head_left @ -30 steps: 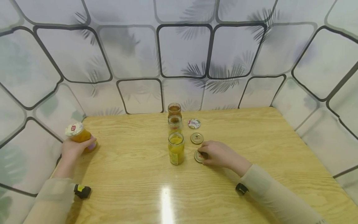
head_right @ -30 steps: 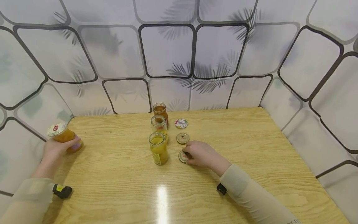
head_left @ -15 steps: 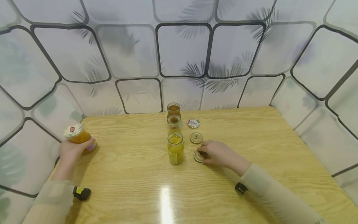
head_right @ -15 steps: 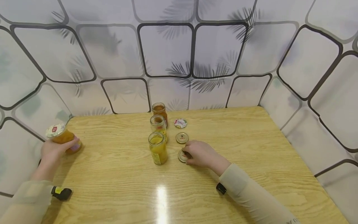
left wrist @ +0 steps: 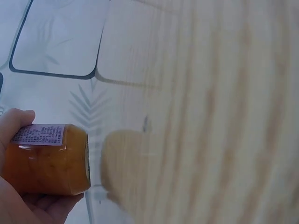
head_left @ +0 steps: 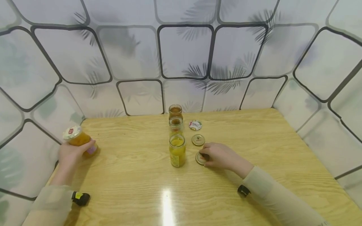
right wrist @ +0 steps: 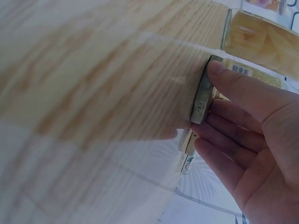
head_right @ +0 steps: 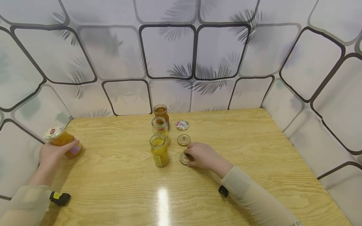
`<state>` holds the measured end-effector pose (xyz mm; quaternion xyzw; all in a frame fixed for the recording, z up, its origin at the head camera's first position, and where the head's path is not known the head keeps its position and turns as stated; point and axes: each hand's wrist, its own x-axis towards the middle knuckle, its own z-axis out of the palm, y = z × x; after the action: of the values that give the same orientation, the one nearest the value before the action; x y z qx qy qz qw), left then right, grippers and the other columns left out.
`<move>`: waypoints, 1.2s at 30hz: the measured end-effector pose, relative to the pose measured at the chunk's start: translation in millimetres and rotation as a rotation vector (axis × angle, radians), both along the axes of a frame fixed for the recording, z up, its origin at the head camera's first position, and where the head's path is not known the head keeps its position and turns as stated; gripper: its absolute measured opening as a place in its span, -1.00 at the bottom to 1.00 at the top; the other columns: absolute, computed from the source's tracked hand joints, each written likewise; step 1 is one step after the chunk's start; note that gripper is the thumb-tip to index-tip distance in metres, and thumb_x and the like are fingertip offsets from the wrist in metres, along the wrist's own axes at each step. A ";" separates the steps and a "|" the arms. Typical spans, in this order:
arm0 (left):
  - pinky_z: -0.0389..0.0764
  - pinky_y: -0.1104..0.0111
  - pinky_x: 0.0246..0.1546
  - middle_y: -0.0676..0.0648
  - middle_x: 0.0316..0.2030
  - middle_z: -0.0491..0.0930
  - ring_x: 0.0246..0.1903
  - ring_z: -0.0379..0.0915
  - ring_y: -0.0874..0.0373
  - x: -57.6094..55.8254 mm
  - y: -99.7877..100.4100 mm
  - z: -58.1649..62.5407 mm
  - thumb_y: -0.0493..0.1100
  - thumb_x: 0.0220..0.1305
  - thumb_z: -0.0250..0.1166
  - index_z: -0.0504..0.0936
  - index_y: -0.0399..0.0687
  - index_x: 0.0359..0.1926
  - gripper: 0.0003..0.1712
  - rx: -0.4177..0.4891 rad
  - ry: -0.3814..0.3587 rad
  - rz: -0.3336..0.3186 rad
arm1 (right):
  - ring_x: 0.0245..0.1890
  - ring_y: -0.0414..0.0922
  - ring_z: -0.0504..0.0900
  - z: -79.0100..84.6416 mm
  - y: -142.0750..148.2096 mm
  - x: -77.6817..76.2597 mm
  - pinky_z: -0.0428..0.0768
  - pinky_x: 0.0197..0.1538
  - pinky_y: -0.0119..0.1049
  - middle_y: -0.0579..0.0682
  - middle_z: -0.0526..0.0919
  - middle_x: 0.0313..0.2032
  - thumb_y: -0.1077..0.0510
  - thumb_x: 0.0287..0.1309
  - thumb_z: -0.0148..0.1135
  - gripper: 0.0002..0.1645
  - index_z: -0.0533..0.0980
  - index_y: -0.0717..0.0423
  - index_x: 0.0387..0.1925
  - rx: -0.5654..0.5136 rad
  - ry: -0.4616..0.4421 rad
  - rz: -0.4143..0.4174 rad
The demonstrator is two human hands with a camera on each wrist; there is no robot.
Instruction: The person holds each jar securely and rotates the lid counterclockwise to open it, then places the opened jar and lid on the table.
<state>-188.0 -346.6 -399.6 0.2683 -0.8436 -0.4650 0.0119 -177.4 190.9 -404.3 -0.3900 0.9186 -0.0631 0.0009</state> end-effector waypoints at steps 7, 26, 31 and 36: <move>0.44 -0.16 0.43 -0.42 0.48 0.37 0.34 0.37 -0.22 6.8 5.6 13.9 0.20 0.37 0.41 0.31 -0.42 0.49 -0.02 -0.073 0.021 -0.099 | -0.34 -0.24 0.50 0.5 0.3 0.1 0.62 -0.22 -0.27 -0.07 0.65 -0.28 0.16 -0.01 0.62 -0.57 0.73 0.19 -0.06 -0.009 0.006 0.013; 0.56 0.25 -0.08 -0.45 0.24 0.55 0.09 0.54 -0.19 24.5 67.0 60.2 0.06 0.28 0.54 0.43 -0.40 0.34 -0.16 -0.168 0.170 -0.402 | -0.34 -0.25 0.48 -2.2 1.6 -0.8 0.60 -0.23 -0.28 -0.08 0.65 -0.26 0.13 0.02 0.62 -0.53 0.73 0.21 -0.01 -0.006 -0.010 -0.004; 0.59 0.28 -0.08 -0.40 0.19 0.60 0.07 0.58 -0.18 26.5 80.9 69.8 0.06 0.24 0.58 0.45 -0.34 0.31 -0.18 -0.169 0.177 -0.461 | -0.31 -0.23 0.52 -1.8 1.4 -0.2 0.64 -0.18 -0.26 -0.05 0.68 -0.23 0.12 0.03 0.63 -0.50 0.72 0.22 0.02 -0.005 -0.015 -0.009; 0.64 0.11 0.01 -0.46 0.21 0.60 0.13 0.59 -0.29 28.9 92.5 76.5 0.07 0.22 0.58 0.46 -0.38 0.31 -0.15 -0.166 0.149 -0.492 | -0.30 -0.22 0.54 -1.0 1.3 0.2 0.65 -0.17 -0.25 -0.04 0.68 -0.22 0.13 0.04 0.62 -0.51 0.72 0.23 0.02 -0.011 -0.021 -0.015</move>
<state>-159.1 -254.1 -323.1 0.0185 -0.9155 -0.4015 -0.0172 -177.2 192.2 -405.3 -0.3824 0.9212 -0.0720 0.0079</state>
